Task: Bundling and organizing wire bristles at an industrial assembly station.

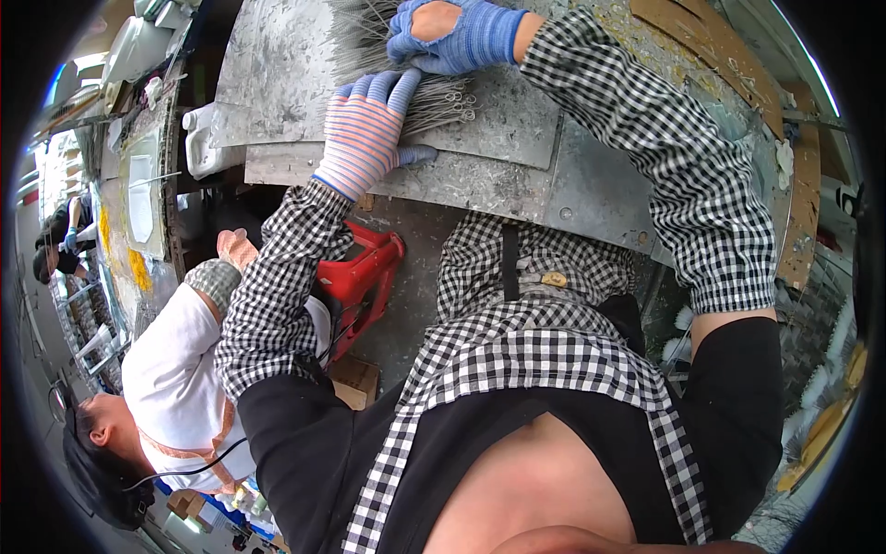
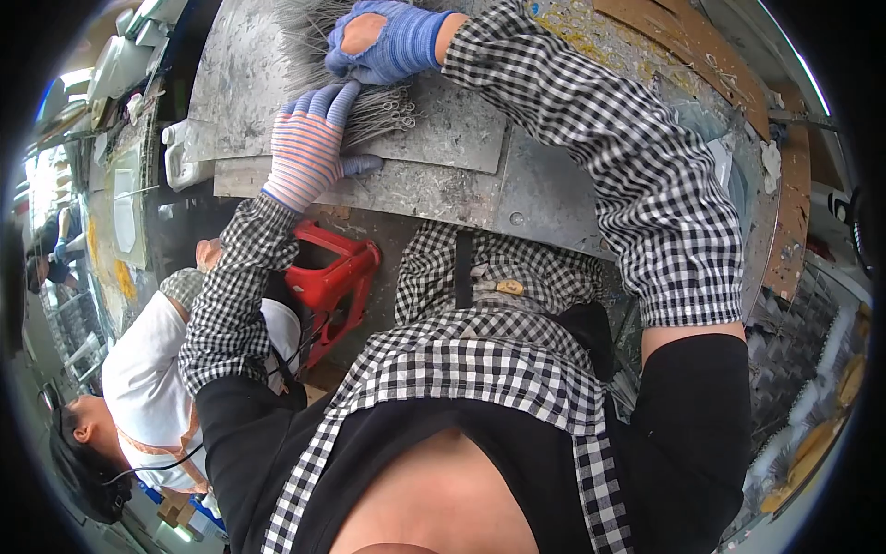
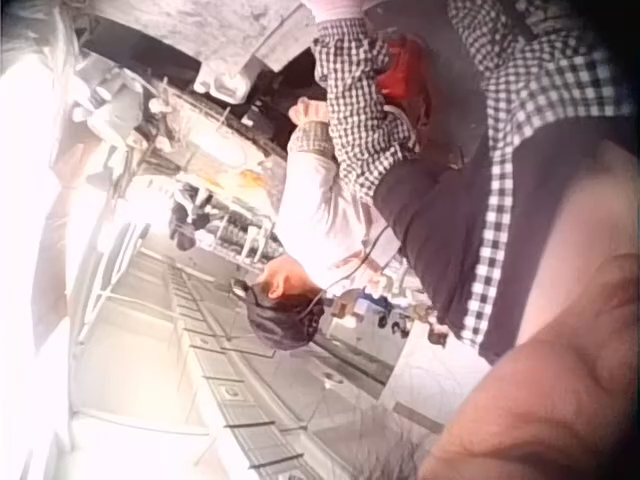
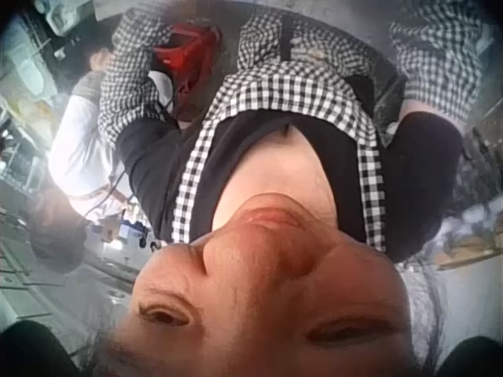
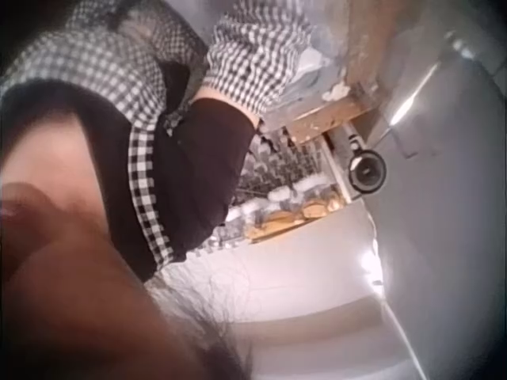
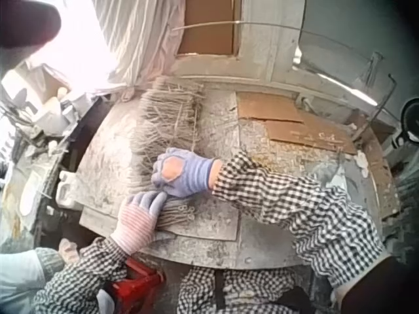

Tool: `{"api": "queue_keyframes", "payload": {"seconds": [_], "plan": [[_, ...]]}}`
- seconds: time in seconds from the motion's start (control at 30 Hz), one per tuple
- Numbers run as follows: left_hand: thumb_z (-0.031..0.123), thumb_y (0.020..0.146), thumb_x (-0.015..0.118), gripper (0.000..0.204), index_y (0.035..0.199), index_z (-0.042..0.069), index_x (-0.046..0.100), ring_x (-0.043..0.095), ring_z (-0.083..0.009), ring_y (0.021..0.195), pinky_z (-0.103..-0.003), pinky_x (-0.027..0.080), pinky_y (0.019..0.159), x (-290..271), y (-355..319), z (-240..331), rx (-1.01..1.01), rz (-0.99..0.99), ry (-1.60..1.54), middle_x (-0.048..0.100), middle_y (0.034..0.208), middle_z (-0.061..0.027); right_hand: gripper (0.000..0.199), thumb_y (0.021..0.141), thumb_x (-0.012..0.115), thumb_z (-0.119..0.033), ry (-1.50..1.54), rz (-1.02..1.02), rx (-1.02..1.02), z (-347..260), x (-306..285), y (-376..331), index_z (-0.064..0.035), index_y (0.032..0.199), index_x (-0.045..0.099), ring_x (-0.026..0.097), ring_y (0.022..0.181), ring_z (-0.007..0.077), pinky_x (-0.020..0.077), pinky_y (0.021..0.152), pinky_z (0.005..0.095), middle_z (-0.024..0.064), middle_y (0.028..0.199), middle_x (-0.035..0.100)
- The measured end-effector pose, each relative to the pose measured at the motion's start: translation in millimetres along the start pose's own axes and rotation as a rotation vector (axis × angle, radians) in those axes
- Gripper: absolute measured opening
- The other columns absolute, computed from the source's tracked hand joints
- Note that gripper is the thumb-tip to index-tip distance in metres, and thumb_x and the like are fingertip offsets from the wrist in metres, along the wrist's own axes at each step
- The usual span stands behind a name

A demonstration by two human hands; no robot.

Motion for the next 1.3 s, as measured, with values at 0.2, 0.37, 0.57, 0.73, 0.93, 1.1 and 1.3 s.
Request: {"api": "queue_keyframes", "payload": {"seconds": [0.2,0.37,0.57,0.73,0.93,1.1,1.3], "plan": [[0.053,0.081,0.076,0.074,0.134,0.006,0.058,0.059,-0.0351,0.125,-0.049,0.044,0.107,26,7,-19,-0.095,-0.248,0.232,0.062,0.133,-0.0175,0.019,0.097,0.061,-0.029,0.06,0.324,0.021,-61,-38,-17,-0.01,0.099,0.06,0.066,0.083,0.0257,0.0523,0.074,0.0398,0.0094,0.088,0.064],[0.028,0.081,0.072,0.07,0.146,0.016,0.049,0.057,-0.036,0.125,-0.048,0.046,0.105,18,21,-29,-0.049,-0.087,-0.04,0.061,0.132,-0.0158,0.015,0.094,0.061,-0.029,-0.126,0.157,0.199,-104,25,-36,-0.015,0.099,0.066,0.065,0.086,0.0246,0.0507,0.075,0.0406,0.0061,0.085,0.064],[0.043,0.078,0.073,0.087,0.153,0.009,0.042,0.054,-0.0399,0.126,-0.051,0.041,0.109,3,8,-17,0.103,0.007,-0.087,0.057,0.134,-0.0192,0.012,0.087,0.06,-0.022,-0.163,0.251,0.14,-104,30,-59,-0.0178,0.095,0.068,0.063,0.083,0.0216,0.0493,0.075,0.0375,0.0028,0.082,0.063],[0.04,0.078,0.071,0.088,0.152,0.003,0.041,0.055,-0.0373,0.126,-0.05,0.038,0.113,-7,-3,-3,0.07,0.037,-0.097,0.057,0.135,-0.0186,0.013,0.085,0.061,-0.021,-0.151,0.248,0.205,-81,16,-75,-0.0183,0.096,0.069,0.063,0.084,0.0212,0.0496,0.077,0.0377,0.002,0.082,0.062],[0.025,0.088,0.063,0.046,0.13,0.006,0.06,0.06,-0.0272,0.114,-0.048,0.035,0.113,11,-6,16,-0.284,0.057,0.32,0.064,0.116,-0.0093,0.016,0.087,0.065,-0.018,-0.007,0.121,0.197,-87,-8,-66,-0.0139,0.101,0.071,0.067,0.085,0.0229,0.0534,0.078,0.038,0.0053,0.087,0.066],[0.02,0.089,0.06,0.024,0.111,0.01,0.064,0.063,-0.0271,0.108,-0.044,0.049,0.092,22,-12,33,-0.356,0.065,0.268,0.065,0.111,-0.0089,0.026,0.083,0.071,-0.021,0.186,0.106,0.262,-43,-21,-23,-0.0122,0.108,0.072,0.071,0.092,0.0283,0.0563,0.084,0.0396,0.009,0.092,0.072],[0.017,0.087,0.061,0.031,0.116,0.006,0.063,0.063,-0.0276,0.107,-0.044,0.049,0.09,12,-29,48,-0.308,0.189,0.216,0.065,0.113,-0.0111,0.012,0.086,0.067,-0.015,-0.012,-0.323,0.041,-29,75,6,-0.0109,0.095,0.073,0.073,0.088,0.0311,0.0581,0.078,0.04,0.0111,0.085,0.072]]}}
Point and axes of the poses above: each hand's wrist, its own y-axis towards the middle knuckle, its own x-axis out of the palm, z = x × y, the point moved 9 cm from there along y, towards the middle knuckle
